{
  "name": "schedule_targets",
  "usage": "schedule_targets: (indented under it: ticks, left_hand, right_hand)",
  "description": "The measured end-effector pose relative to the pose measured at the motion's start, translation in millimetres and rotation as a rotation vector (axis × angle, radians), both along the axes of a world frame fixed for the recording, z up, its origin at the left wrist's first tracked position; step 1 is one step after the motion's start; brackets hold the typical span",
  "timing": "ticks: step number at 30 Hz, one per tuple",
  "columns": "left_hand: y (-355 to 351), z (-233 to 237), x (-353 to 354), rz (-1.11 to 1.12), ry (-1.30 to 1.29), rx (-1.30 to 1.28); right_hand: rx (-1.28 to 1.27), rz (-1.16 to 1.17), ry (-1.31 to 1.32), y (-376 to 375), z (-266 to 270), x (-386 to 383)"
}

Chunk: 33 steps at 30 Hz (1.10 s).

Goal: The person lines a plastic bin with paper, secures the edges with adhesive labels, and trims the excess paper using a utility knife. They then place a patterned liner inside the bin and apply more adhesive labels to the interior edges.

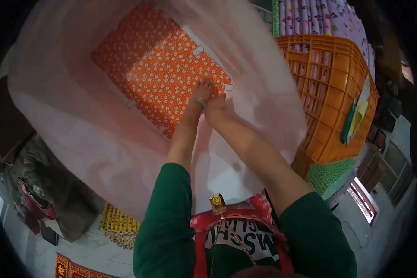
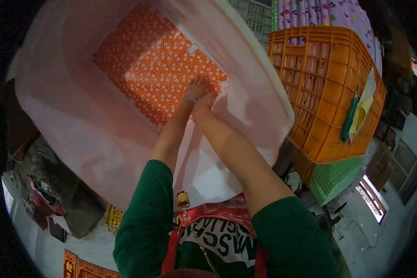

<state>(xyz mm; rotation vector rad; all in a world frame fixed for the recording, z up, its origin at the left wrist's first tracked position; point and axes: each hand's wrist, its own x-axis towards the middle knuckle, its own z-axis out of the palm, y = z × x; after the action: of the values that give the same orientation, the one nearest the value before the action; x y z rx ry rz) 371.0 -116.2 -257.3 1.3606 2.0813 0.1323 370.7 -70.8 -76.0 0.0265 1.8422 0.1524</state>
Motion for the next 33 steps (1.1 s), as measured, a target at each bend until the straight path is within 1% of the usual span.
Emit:
schedule_targets:
  ticks: [1, 2, 3, 4, 5, 6, 7, 8, 9, 10, 11, 12, 13, 14, 15, 16, 17, 18, 19, 21, 22, 23, 24, 26, 27, 29, 30, 32, 33]
  left_hand:
    - [-8.5, 8.5, -1.0, 0.038, 0.023, -0.012]
    - [-0.5, 26.1, -6.3, -0.001, 0.054, 0.000]
    - [-25.3, 52.4, -8.8, 0.008, 0.005, -0.023]
    - [-44.6, 80.3, -7.7, 0.020, -0.032, -0.040]
    - [-79.6, 114.9, 5.6, 0.036, -0.075, -0.065]
    - [-67.5, 119.5, -13.5, 0.060, -0.127, -0.107]
    - [-65.8, 131.2, -14.4, 0.096, -0.183, -0.157]
    - [-51.4, 134.0, -31.3, 0.144, -0.241, -0.200]
    - [-53.7, 140.5, -30.3, 0.196, -0.301, -0.245]
    - [-57.2, 142.2, -34.2, 0.233, -0.255, -0.067]
    - [-51.4, 137.5, -43.1, 0.239, -0.234, -0.054]
    - [-49.2, 130.0, -47.3, 0.336, -0.257, -0.015]
    - [-49.6, 123.4, -48.6, 0.436, -0.287, 0.014]
    - [-45.3, 115.3, -54.8, 0.474, -0.340, 0.019]
    - [-38.9, 103.2, -58.4, 0.496, -0.338, 0.010]
    - [-34.6, 76.6, -62.4, 0.598, -0.379, 0.010]
    - [-31.1, 54.0, -65.8, 0.699, -0.418, 0.017]
    - [-22.6, 36.7, -66.3, 0.725, -0.421, 0.117]
    - [-14.2, 18.2, -63.3, 0.751, -0.423, 0.211]
    - [13.5, -47.9, -55.3, 1.012, -0.627, 0.387]
    - [32.1, -28.8, -49.6, 1.024, -0.616, 0.390]
    - [51.8, -3.9, -44.4, 1.033, -0.608, 0.390]
    - [65.3, -26.8, -36.1, 1.046, -0.615, 0.381]
    - [93.9, -79.5, -19.6, 1.428, -1.006, 0.658]
    - [110.3, -92.0, -16.1, 1.437, -1.020, 0.643]
    - [136.0, -104.9, -15.3, 1.442, -1.686, 1.192]
    - [138.7, -108.4, -14.8, 1.447, -1.687, 1.189]
    - [139.4, -111.4, -17.7, 1.424, -1.569, 1.144]
    - [139.5, -111.8, -19.4, 1.408, -1.511, 1.121]
  right_hand:
    - [-0.086, -0.012, 0.010, -7.5, 26.6, -8.7]
    - [-0.173, -0.028, 0.015, -13.6, 54.6, -9.8]
    - [-0.256, -0.044, 0.027, -15.9, 84.4, -6.8]
    - [-0.272, -0.087, 0.277, -17.1, 116.0, 0.9]
    - [-0.289, -0.122, 0.520, -20.8, 146.3, 12.3]
    - [-0.471, -0.218, 0.825, -14.3, 179.3, 29.5]
    - [-0.661, -0.305, 1.126, 2.7, 212.5, 52.9]
    - [-0.805, -0.402, 1.248, 19.3, 243.8, 72.6]
    - [-0.956, -0.499, 1.362, 30.9, 265.5, 92.9]
    - [-0.964, -0.490, 1.382, 39.1, 271.7, 113.5]
    - [-0.858, -0.540, 1.455, 49.7, 274.7, 130.0]
    - [-0.755, -0.596, 1.512, 56.3, 274.4, 140.2]
    - [-0.770, -0.590, 1.508, 62.5, 274.0, 141.4]
    - [-0.641, -0.681, 1.559, 69.9, 273.0, 138.8]
    - [-0.512, -0.765, 1.601, 76.4, 267.2, 133.1]
    - [-0.409, -0.718, 1.581, 86.0, 252.8, 126.2]
    - [-0.354, -0.729, 1.583, 90.2, 243.5, 118.6]
    - [-0.298, -0.725, 1.589, 98.2, 234.2, 108.2]
    - [-0.269, -0.691, 1.526, 104.0, 226.4, 102.5]
    - [-0.304, -0.681, 1.470, 112.8, 202.1, 96.2]
    - [-0.307, -0.701, 1.414, 114.3, 191.3, 95.7]
    - [-0.359, -0.793, 1.350, 114.2, 188.1, 95.9]
    - [-0.364, -0.791, 1.334, 113.9, 186.3, 94.4]
    - [-0.455, -0.990, 1.173, 114.8, 185.9, 95.5]
    - [-0.446, -0.995, 1.155, 116.4, 183.7, 96.7]
    - [-0.550, -0.979, 1.141, 120.9, 181.6, 97.8]
    - [-0.549, -0.981, 1.136, 122.3, 182.6, 96.9]
    - [-0.530, -0.948, 1.054, 122.9, 184.9, 94.5]
    - [-0.532, -0.951, 1.056, 124.3, 185.8, 94.0]
